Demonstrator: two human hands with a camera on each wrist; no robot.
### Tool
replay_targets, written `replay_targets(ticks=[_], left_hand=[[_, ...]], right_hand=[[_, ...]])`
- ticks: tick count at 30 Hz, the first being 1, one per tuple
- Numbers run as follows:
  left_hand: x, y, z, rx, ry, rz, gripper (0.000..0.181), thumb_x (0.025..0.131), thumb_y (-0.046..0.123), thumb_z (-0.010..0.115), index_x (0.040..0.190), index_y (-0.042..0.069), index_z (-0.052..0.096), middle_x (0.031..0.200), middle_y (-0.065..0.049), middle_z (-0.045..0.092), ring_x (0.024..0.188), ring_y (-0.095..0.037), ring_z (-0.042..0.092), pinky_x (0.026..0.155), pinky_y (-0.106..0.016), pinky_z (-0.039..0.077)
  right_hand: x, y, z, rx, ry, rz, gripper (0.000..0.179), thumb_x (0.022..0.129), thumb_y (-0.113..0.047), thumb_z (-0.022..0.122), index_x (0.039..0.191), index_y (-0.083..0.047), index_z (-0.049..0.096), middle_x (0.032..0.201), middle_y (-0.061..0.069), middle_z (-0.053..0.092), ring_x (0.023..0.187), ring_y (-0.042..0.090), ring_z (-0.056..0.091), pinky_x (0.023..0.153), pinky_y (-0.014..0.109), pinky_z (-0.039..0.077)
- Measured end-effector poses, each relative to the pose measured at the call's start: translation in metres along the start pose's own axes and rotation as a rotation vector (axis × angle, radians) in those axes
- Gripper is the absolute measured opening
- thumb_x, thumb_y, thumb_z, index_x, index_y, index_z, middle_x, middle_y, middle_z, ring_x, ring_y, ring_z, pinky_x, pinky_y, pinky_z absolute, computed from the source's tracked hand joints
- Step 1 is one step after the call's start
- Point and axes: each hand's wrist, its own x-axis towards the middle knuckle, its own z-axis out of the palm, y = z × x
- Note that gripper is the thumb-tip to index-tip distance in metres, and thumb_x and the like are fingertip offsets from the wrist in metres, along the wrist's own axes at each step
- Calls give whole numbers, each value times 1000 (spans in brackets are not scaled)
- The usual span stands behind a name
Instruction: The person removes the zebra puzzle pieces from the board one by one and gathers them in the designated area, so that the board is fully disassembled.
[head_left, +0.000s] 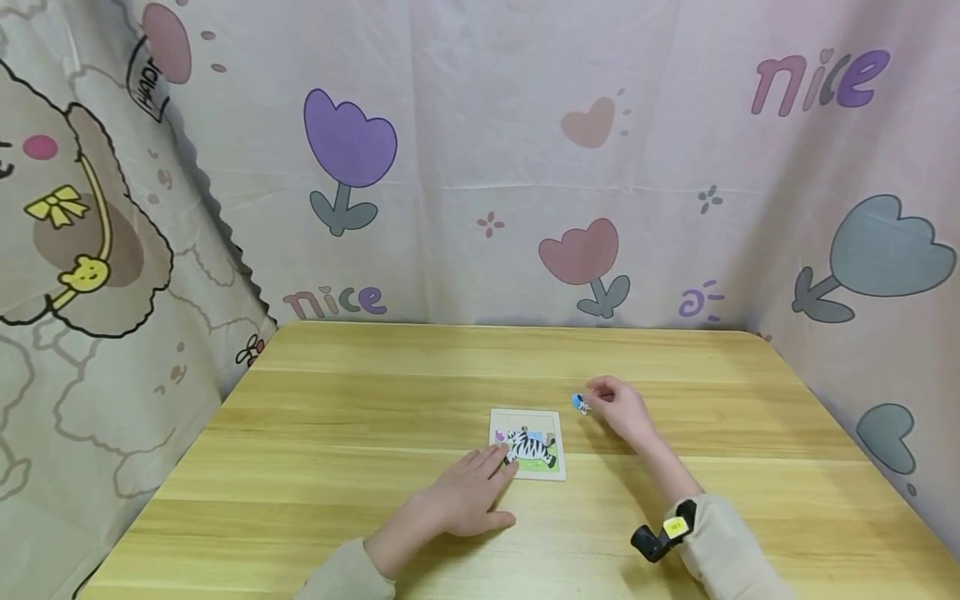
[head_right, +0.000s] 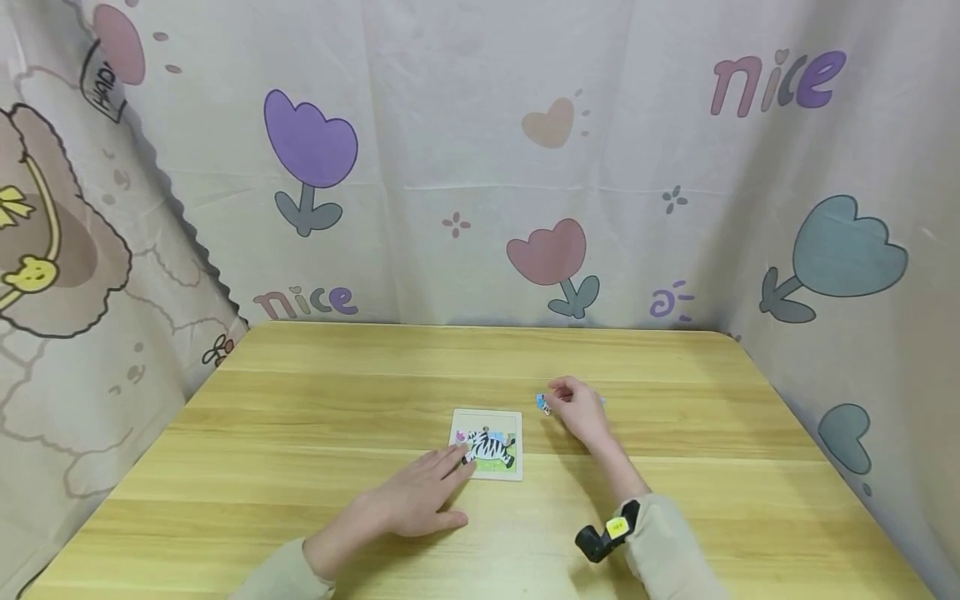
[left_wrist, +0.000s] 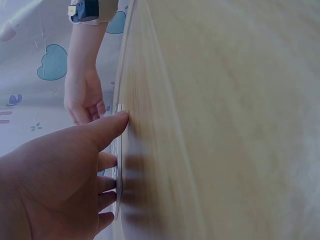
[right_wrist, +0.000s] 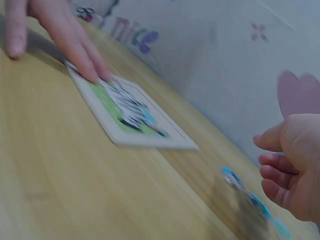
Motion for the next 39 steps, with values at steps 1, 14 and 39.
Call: replay_targets(ticks=[1,14,39], left_hand=[[0,0,0,-1,-1,1,73,90,54,45,145,9,30,152,-14,19,139,-26,18,112,-39,19],[1,0,0,0,-4,-5,73,90,55,45,145,10,30,152,-13,19,139,-26,17,112,-39,19],[-10,5,-3,42,-25,-4,73,90,55,47,144,8,33,151,-11,24,138,-25,22,111,-39,22]], right_hand=[[-1,-4,4,12,-13,-6,28,85,-8,64,109,6,60,91,11,62,86,25,58,75,32,49],[-10,-42,54,135,-219,-74,33,80,-2,69,110,7,60,86,5,61,80,17,57,68,25,51],[-15,-51,81,-170,-390,-319,25,73,-6,76,94,0,66,83,3,57,80,16,49,70,32,46]])
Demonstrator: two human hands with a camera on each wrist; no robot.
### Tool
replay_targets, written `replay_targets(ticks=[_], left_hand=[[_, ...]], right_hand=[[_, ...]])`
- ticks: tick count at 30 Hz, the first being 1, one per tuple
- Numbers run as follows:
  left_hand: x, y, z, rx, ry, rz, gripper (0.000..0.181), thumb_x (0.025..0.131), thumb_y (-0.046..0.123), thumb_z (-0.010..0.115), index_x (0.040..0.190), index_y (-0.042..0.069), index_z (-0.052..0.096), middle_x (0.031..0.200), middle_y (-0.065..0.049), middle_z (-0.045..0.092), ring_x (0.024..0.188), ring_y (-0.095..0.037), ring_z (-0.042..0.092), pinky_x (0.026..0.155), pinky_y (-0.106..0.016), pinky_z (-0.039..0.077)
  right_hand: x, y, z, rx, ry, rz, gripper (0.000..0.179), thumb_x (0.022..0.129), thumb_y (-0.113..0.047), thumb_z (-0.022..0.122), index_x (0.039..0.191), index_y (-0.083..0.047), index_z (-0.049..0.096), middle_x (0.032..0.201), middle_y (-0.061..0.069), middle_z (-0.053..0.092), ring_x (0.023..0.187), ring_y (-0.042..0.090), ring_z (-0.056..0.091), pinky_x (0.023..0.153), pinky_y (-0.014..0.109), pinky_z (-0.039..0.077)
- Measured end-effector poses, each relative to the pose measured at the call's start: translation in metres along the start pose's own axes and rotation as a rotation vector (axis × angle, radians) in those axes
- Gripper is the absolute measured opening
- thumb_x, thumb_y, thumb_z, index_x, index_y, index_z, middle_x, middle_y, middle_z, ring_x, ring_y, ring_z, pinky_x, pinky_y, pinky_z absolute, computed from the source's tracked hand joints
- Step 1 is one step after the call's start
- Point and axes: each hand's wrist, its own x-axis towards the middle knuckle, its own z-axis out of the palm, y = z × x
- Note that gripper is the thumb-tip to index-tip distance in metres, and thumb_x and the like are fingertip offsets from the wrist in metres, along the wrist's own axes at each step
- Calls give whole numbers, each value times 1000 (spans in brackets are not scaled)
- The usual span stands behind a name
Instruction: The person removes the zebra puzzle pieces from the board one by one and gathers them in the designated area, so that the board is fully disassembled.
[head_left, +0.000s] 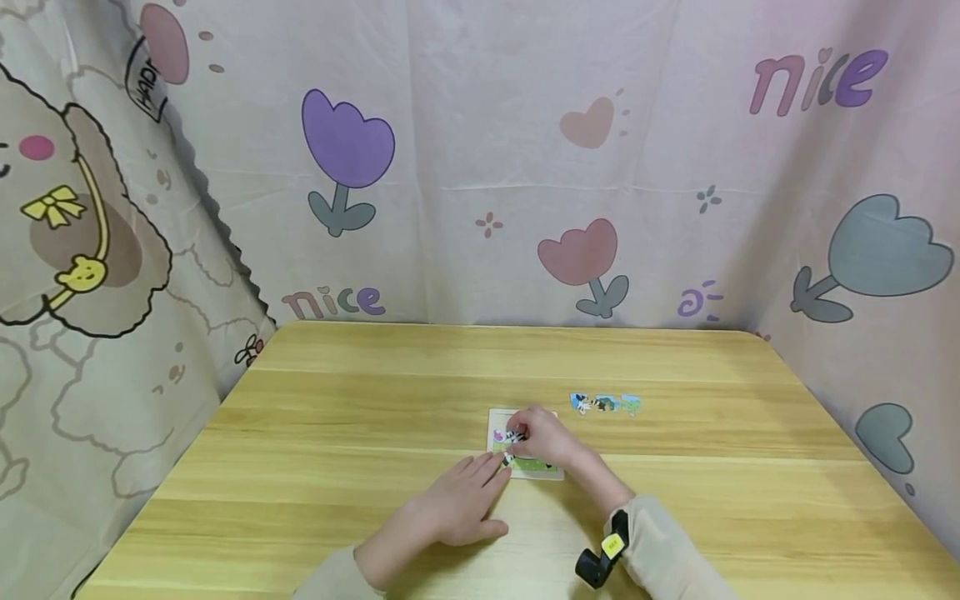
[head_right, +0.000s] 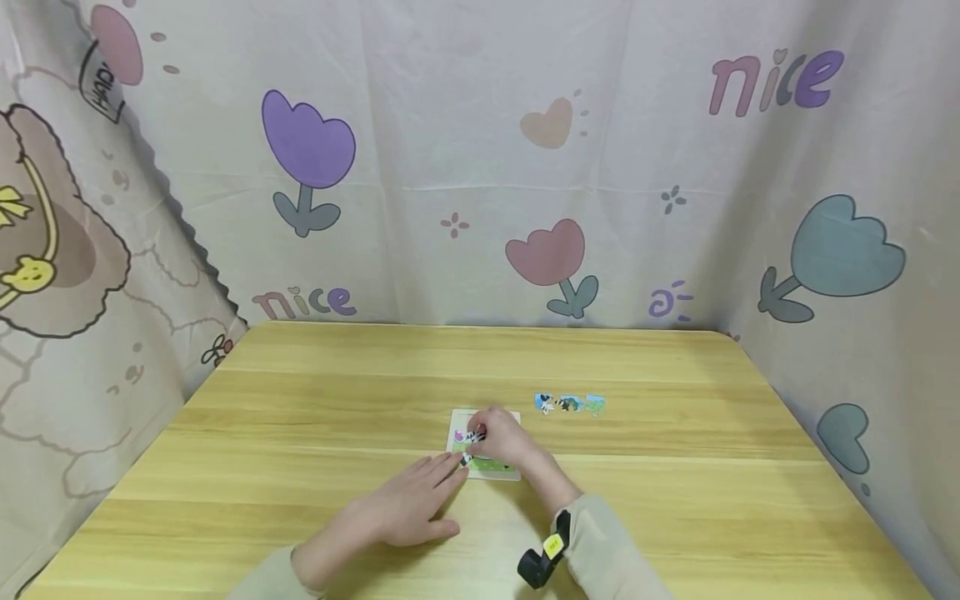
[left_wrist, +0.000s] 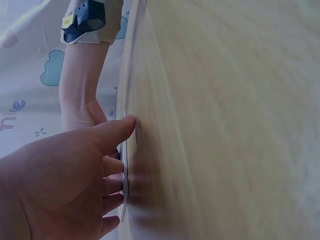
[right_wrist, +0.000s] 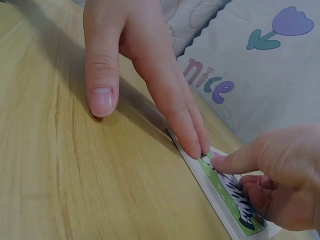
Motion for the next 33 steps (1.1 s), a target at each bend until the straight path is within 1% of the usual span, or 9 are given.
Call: replay_targets(ticks=[4,8,11,15,19,22,25,28,33], left_hand=[[2,-2,2,-17,2,-10,73,90,54,46,144,6,33,151,-11,24,138,-24,22,111,-40,21],[3,-3,3,-17,3,-13,74,90,54,47,143,4,33,150,-10,25,137,-24,23,111,-40,22],[4,-3,2,-17,0,-11,74,90,54,47,143,4,33,150,-11,25,137,-24,23,111,-40,22],[4,-2,1,-12,-3,-11,74,90,54,46,143,4,34,150,-11,26,137,-24,23,111,-40,21],[3,-1,1,-6,-4,-13,75,90,55,45,143,4,34,150,-11,25,137,-24,23,111,-39,21],[3,-1,1,-10,-7,-15,75,90,56,45,143,4,33,150,-11,24,138,-24,22,111,-39,21],[3,-1,2,-14,-8,-16,75,90,56,45,143,4,33,151,-11,24,138,-24,22,111,-39,21],[3,-1,2,-22,-9,-17,76,90,56,45,143,4,33,151,-11,23,138,-24,22,112,-39,20],[3,-2,2,-32,-12,-17,76,90,56,46,144,4,32,151,-11,23,138,-24,21,112,-39,20]], right_hand=[[1,-6,-1,-28,-11,28,22,72,-4,76,92,0,65,80,2,55,78,16,48,69,32,45],[2,-11,-2,-55,-38,42,20,73,-2,75,89,0,64,78,2,53,76,16,46,67,31,43],[2,-11,-2,-60,-42,49,20,72,-1,75,87,0,62,78,3,50,75,16,45,66,30,42],[1,-9,-2,-16,-36,66,22,72,0,75,86,-2,58,78,3,49,73,16,44,64,28,41],[-2,-8,-1,44,-17,45,21,74,3,72,86,-2,56,77,4,49,72,16,44,62,26,41],[-4,-5,1,105,-1,46,16,78,4,67,86,-2,54,76,4,51,70,15,46,59,24,43],[-5,-2,3,172,19,80,11,83,4,61,87,-3,53,75,2,52,69,14,49,58,22,45],[-5,1,6,221,49,110,10,84,3,60,89,-3,54,75,1,54,69,13,50,59,22,46],[-7,4,6,276,88,106,11,84,2,60,95,-2,57,78,2,56,72,13,51,63,23,47]])
